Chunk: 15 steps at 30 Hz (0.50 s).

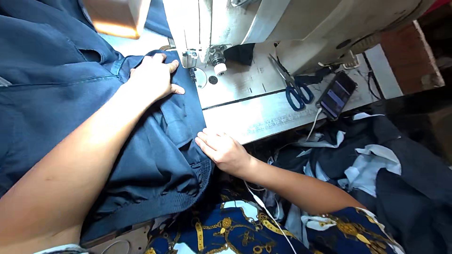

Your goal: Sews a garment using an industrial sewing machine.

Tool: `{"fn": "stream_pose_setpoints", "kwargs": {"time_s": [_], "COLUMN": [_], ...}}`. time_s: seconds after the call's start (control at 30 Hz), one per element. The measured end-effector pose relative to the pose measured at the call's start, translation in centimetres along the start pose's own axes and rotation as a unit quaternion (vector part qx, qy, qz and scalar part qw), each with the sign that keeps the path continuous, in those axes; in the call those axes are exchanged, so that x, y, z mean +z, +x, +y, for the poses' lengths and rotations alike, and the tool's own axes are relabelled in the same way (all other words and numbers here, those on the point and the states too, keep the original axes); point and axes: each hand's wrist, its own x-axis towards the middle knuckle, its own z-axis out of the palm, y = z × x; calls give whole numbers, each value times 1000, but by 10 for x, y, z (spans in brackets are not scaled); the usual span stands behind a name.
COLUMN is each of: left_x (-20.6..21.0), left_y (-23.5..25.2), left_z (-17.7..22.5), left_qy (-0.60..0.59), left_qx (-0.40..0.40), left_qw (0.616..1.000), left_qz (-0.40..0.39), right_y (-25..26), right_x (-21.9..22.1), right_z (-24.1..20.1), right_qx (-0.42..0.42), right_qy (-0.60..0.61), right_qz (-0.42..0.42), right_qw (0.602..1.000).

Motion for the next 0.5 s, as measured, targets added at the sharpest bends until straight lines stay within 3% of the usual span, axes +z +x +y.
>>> {"fn": "stream_pose_setpoints", "kwargs": {"time_s": [0.3, 0.4, 0.5], "left_x": [23, 10, -20], "left_y": [61, 58, 34], "left_z": [-40, -38, -12], "left_qy": [-5, -7, -13], "left_qx": [19, 19, -4], "left_qw": [999, 1000, 1000], "left_qz": [26, 16, -26], "right_y": [16, 23, 23], "right_x": [7, 9, 11], "right_z": [24, 27, 26], "right_qx": [-22, -25, -11], "right_qy": [4, 11, 15], "right_qz": [-22, -14, -18], "right_qw": [1000, 1000, 1000]}}
